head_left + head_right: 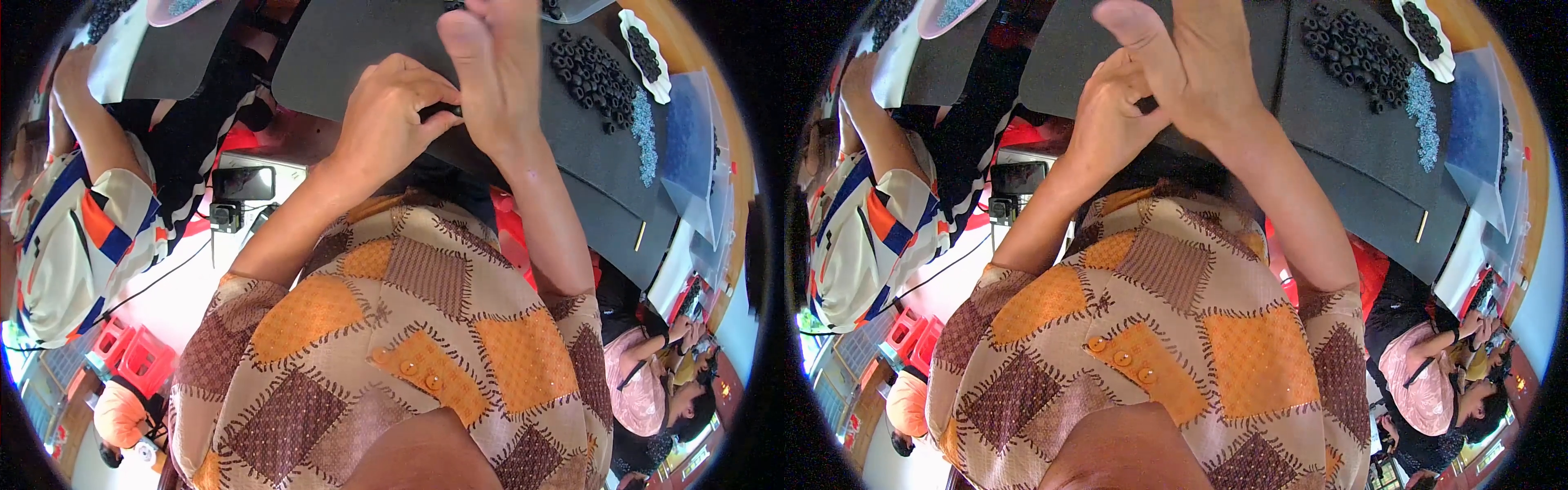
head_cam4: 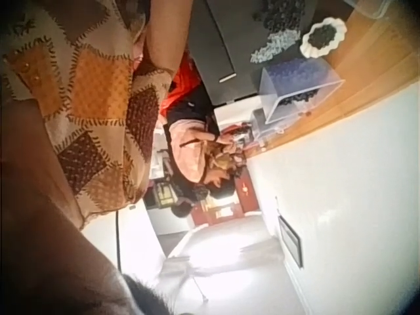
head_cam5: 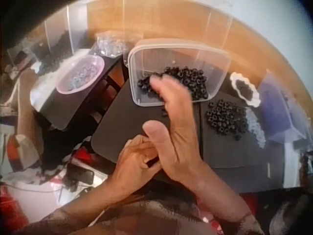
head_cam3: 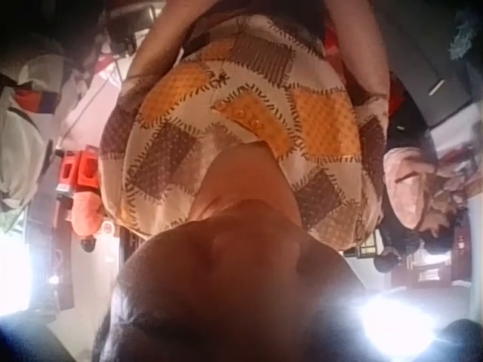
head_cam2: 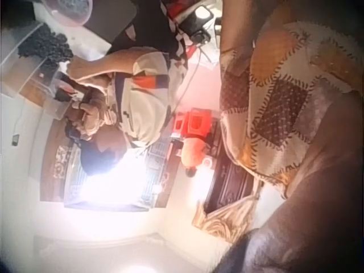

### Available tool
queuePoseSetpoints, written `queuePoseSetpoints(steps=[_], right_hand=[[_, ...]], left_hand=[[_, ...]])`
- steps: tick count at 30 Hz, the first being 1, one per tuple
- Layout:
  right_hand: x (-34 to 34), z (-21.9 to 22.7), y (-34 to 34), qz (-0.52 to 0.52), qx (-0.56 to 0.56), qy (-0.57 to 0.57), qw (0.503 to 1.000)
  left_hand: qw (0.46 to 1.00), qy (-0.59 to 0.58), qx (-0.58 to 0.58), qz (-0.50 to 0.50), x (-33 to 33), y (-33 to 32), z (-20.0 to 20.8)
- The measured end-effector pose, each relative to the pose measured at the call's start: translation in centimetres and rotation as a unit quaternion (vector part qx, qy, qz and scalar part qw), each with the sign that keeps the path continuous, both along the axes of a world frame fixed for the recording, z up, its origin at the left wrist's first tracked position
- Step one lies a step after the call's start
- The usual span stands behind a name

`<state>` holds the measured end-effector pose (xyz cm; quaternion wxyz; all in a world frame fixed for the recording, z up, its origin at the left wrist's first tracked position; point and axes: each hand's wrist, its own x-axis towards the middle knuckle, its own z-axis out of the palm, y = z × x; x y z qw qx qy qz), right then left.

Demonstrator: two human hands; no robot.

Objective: The person assembles small plastic grommets and plastic pins by hand at a manufacturing workstation.

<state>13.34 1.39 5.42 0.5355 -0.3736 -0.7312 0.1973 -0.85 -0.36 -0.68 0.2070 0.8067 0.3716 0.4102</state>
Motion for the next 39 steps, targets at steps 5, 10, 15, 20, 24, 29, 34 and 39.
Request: queuePoseSetpoints(steps=[5,10,15,20,24,29,34,39], right_hand=[[-2.7,-1.7,1.1,0.004,0.011,-0.119,0.993],[-1.8,-2.2,1.4,0.054,-0.009,-0.060,0.997],[-1.2,0.8,-0.4,0.089,-0.058,0.129,0.986],[0.2,-5.0,1.2,-0.140,0.107,-0.160,0.971],[-1.0,-2.9,0.1,-0.033,-0.015,-0.098,0.995],[-0.5,1.2,-0.2,-0.026,0.006,0.035,0.999],[-1.2,-2.8,-0.3,-0.030,-0.064,-0.076,0.995],[-0.7,-2.8,0.2,0.000,-0.022,-0.048,0.999]], left_hand=[[1.000,0.004,-0.016,0.026,0.2,-0.3,-0.5],[0.998,0.002,-0.032,0.045,0.3,-0.2,-0.9],[0.999,0.015,0.018,0.029,0.3,-0.3,-0.4],[0.999,0.013,0.009,0.033,0.5,-0.5,-0.1],[0.997,0.061,-0.003,0.048,0.4,0.1,-0.1],[0.999,0.014,0.016,0.041,0.7,-0.5,-0.2],[0.997,0.059,0.002,0.053,0.5,-0.5,-0.9],[0.997,0.072,0.001,0.035,1.0,0.0,-0.4]])
